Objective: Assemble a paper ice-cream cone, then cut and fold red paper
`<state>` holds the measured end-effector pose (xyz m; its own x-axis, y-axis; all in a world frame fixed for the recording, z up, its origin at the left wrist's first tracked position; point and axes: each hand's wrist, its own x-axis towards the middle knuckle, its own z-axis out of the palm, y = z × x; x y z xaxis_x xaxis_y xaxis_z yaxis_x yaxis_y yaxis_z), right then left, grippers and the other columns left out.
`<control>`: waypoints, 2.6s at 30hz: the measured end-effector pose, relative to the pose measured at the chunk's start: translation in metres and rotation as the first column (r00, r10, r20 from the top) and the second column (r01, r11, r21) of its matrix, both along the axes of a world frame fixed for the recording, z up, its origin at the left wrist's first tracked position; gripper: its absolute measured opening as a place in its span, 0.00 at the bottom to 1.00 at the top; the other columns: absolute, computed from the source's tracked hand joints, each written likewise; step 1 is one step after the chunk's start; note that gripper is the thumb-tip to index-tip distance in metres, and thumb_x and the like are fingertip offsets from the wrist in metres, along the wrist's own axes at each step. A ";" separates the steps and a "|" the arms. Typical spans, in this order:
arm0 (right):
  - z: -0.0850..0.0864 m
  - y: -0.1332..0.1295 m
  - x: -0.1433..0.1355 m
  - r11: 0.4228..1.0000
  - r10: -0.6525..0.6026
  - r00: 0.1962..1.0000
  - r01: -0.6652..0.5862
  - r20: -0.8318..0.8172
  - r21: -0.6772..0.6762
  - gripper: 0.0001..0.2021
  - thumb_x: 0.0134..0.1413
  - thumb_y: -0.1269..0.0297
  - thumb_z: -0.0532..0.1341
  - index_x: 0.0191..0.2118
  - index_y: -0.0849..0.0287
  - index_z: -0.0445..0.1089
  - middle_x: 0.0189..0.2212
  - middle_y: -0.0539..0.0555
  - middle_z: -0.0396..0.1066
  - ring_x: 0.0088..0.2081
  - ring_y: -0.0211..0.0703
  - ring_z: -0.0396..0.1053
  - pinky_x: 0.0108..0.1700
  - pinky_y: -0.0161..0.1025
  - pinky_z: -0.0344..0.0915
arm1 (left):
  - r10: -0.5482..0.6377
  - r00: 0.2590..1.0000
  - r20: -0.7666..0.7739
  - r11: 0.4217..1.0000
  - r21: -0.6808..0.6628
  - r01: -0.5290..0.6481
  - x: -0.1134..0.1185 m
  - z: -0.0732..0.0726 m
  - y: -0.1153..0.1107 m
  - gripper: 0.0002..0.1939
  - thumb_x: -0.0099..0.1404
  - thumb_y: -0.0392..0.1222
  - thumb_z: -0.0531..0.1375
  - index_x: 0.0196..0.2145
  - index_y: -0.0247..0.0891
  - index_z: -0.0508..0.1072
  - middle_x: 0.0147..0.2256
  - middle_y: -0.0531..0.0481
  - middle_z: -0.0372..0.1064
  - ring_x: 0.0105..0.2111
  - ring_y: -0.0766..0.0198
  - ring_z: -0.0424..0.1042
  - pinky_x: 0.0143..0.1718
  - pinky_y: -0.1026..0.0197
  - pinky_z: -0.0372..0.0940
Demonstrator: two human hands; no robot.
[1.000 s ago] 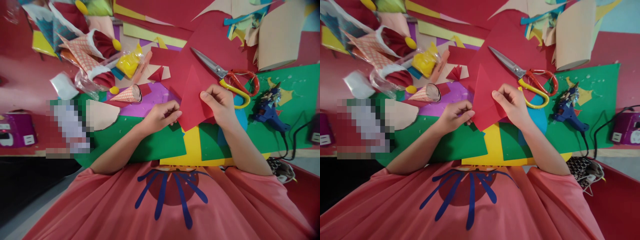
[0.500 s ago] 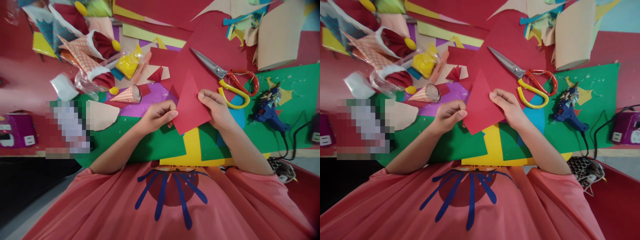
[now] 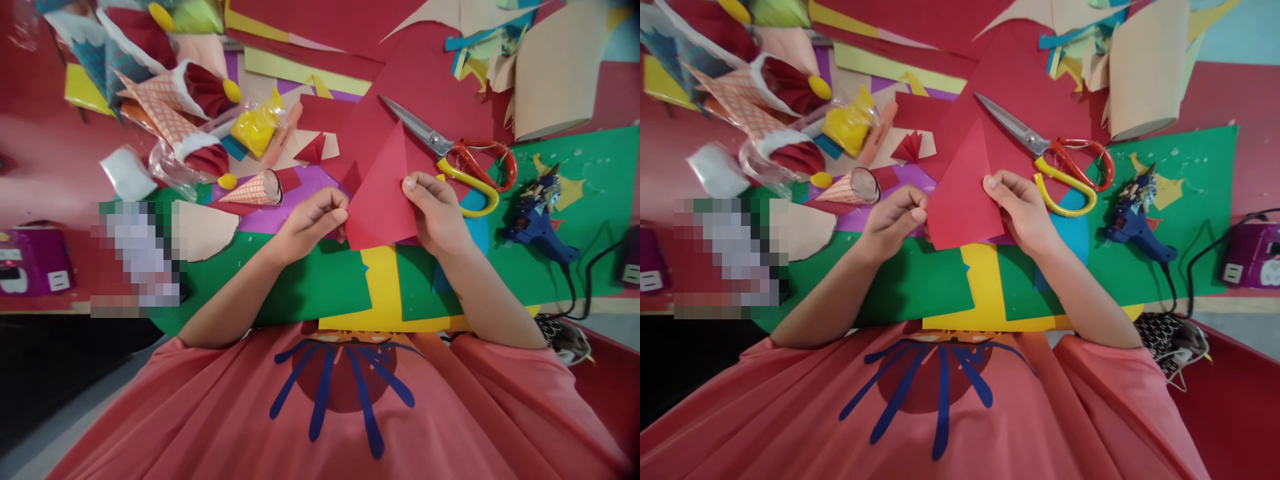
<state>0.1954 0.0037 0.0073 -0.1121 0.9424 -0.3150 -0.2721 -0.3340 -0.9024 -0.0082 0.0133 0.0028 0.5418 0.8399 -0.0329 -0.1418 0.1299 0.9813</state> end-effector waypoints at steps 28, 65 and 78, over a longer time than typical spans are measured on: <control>-0.002 -0.012 -0.001 0.899 0.002 0.922 -0.171 0.387 0.404 0.21 0.52 0.44 0.62 0.48 0.48 0.66 0.35 0.47 0.73 0.32 0.36 0.73 0.32 0.36 0.71 | 0.313 0.935 -0.166 0.899 0.369 -0.236 0.001 -0.011 -0.002 0.11 0.61 0.49 0.64 0.38 0.42 0.78 0.37 0.52 0.78 0.39 0.64 0.77 0.42 0.62 0.72; 0.008 -0.007 0.009 0.774 -0.283 0.672 -0.261 0.684 0.576 0.16 0.50 0.54 0.66 0.46 0.47 0.73 0.50 0.55 0.68 0.55 0.53 0.65 0.60 0.54 0.63 | 0.477 0.872 -0.113 0.834 0.373 -0.407 -0.001 -0.009 -0.005 0.09 0.55 0.46 0.68 0.32 0.40 0.78 0.29 0.54 0.76 0.28 0.70 0.76 0.30 0.70 0.72; 0.006 -0.012 0.007 0.762 -0.103 0.760 -0.354 0.641 0.542 0.16 0.52 0.55 0.65 0.47 0.50 0.72 0.44 0.51 0.77 0.46 0.48 0.74 0.52 0.51 0.69 | 0.418 0.903 -0.098 0.885 0.270 -0.380 -0.001 -0.010 -0.007 0.17 0.54 0.57 0.67 0.34 0.42 0.76 0.30 0.53 0.74 0.27 0.68 0.75 0.26 0.67 0.70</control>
<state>0.2027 -0.0080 0.0133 -0.2468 0.9313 0.2679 0.4032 0.3501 -0.8455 -0.0088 0.0065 -0.0070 0.1634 0.9762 0.1425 0.0183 -0.1475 0.9889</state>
